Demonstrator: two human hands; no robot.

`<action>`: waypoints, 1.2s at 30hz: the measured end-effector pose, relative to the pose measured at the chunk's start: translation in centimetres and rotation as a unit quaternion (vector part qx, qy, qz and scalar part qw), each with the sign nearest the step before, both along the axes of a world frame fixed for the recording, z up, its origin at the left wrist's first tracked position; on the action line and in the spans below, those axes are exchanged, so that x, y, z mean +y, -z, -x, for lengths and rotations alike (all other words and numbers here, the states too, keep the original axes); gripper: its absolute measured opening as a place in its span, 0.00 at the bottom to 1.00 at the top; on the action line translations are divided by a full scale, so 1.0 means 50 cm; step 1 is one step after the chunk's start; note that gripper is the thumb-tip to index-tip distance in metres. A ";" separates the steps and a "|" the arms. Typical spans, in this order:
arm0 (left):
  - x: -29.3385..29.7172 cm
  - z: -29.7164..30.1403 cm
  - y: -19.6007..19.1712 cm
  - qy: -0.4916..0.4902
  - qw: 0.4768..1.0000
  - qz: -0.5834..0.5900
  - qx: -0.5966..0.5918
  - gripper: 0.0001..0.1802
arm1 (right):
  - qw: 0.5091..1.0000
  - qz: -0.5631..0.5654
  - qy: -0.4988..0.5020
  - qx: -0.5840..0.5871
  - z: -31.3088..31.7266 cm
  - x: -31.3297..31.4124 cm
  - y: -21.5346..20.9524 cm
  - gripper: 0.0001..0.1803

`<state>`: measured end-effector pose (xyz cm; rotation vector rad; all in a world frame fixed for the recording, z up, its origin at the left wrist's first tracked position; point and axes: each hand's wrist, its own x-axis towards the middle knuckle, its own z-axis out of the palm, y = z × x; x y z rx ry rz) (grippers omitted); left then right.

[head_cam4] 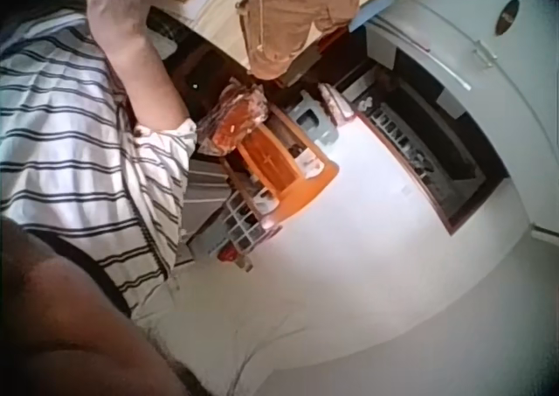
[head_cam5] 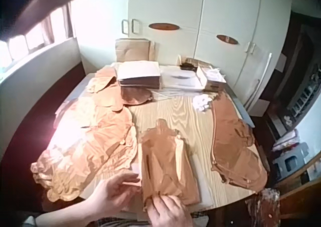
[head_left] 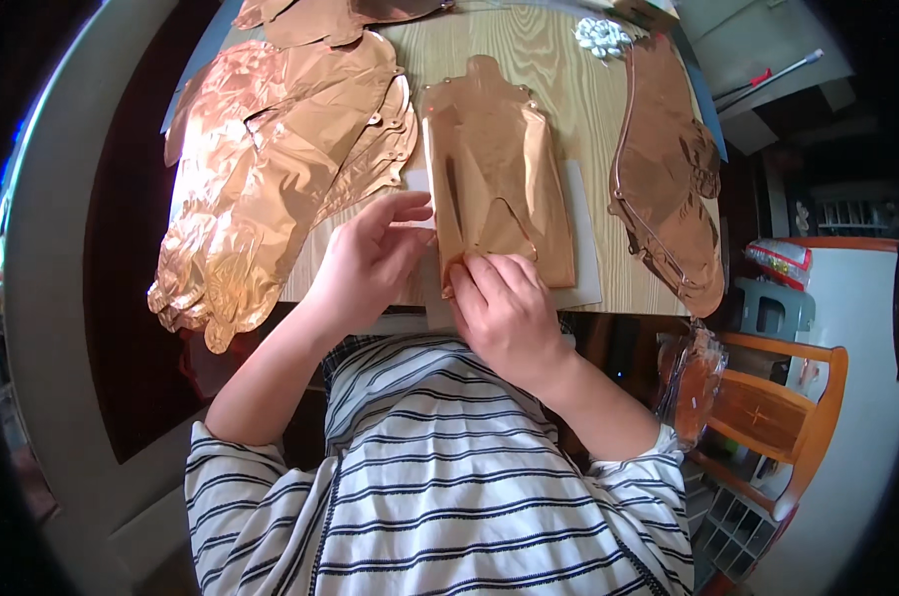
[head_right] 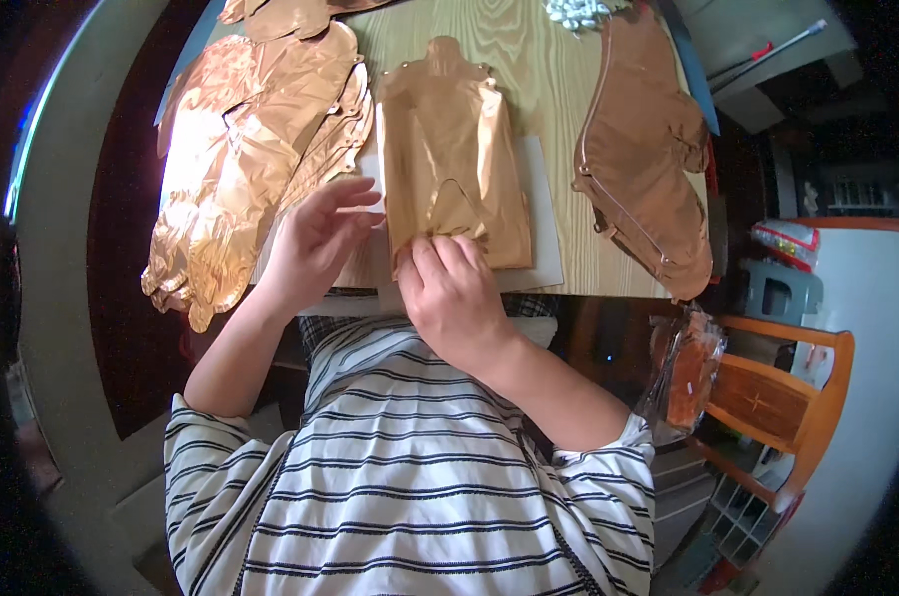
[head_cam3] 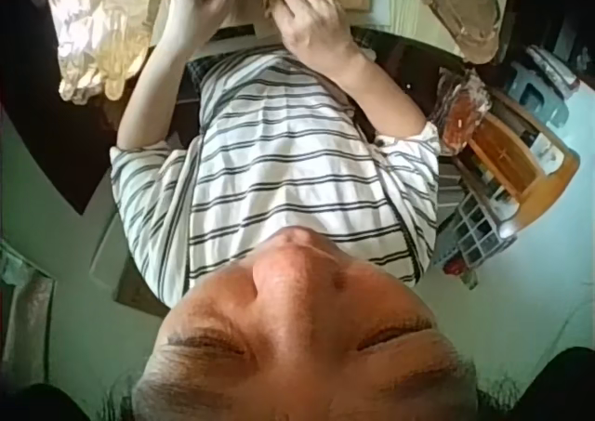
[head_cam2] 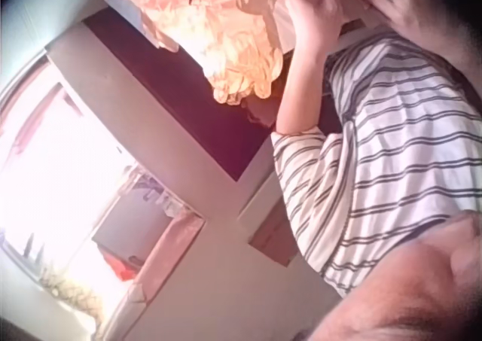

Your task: Folding metallic balloons and placing them onto cardboard backer cards for packaging.

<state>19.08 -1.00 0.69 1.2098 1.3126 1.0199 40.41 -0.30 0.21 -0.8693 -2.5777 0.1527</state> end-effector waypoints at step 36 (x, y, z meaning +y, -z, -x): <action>-0.088 -0.077 0.009 0.086 0.894 0.221 -0.380 0.16 | 0.988 -0.094 0.067 0.103 -0.059 -0.067 -0.022 0.15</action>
